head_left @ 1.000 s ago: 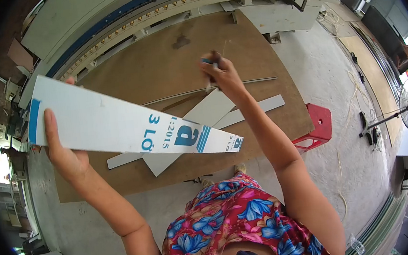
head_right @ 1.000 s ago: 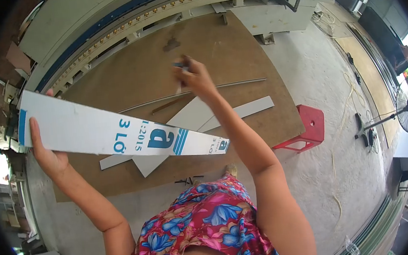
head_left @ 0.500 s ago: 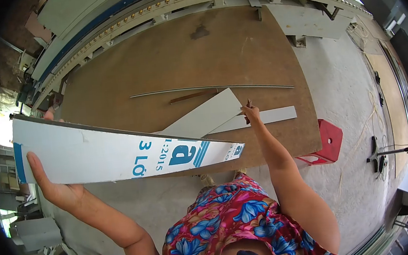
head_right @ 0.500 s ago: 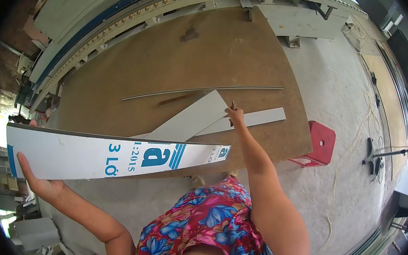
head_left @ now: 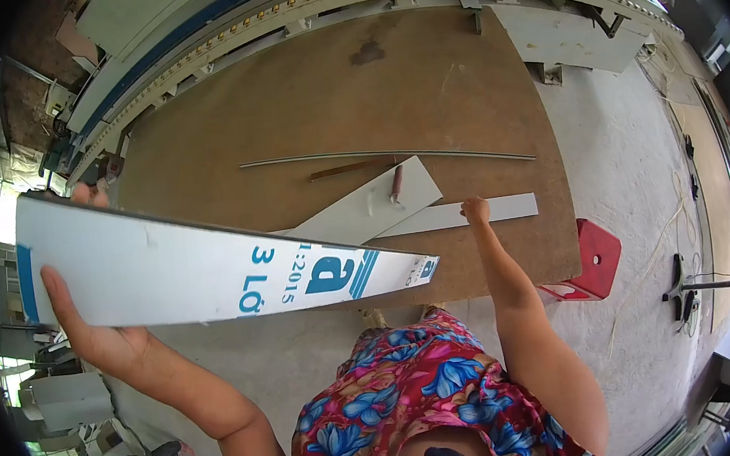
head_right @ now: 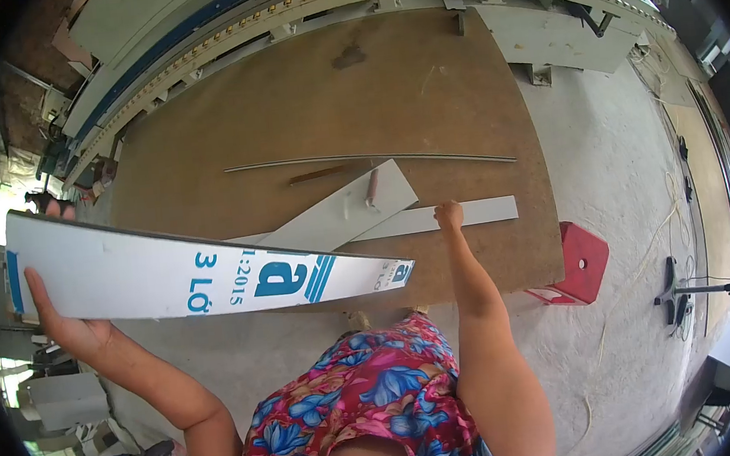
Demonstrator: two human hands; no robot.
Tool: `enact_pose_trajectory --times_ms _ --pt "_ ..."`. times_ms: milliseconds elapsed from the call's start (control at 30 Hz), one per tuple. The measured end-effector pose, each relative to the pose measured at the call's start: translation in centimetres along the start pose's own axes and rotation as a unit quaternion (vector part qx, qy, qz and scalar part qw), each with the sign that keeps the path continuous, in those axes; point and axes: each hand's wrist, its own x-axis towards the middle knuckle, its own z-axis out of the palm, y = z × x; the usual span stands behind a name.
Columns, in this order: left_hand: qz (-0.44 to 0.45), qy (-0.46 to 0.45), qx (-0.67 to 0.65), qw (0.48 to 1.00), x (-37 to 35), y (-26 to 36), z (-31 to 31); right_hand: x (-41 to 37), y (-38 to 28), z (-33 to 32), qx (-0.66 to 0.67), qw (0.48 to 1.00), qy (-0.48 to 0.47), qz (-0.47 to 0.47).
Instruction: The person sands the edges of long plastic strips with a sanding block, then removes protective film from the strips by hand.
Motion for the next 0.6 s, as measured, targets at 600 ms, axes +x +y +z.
enact_pose_trajectory --times_ms 600 --pt "-0.041 -0.062 -0.274 0.959 -0.7 -2.5 -8.6 -14.8 -5.0 2.4 0.176 0.972 -0.149 0.032"
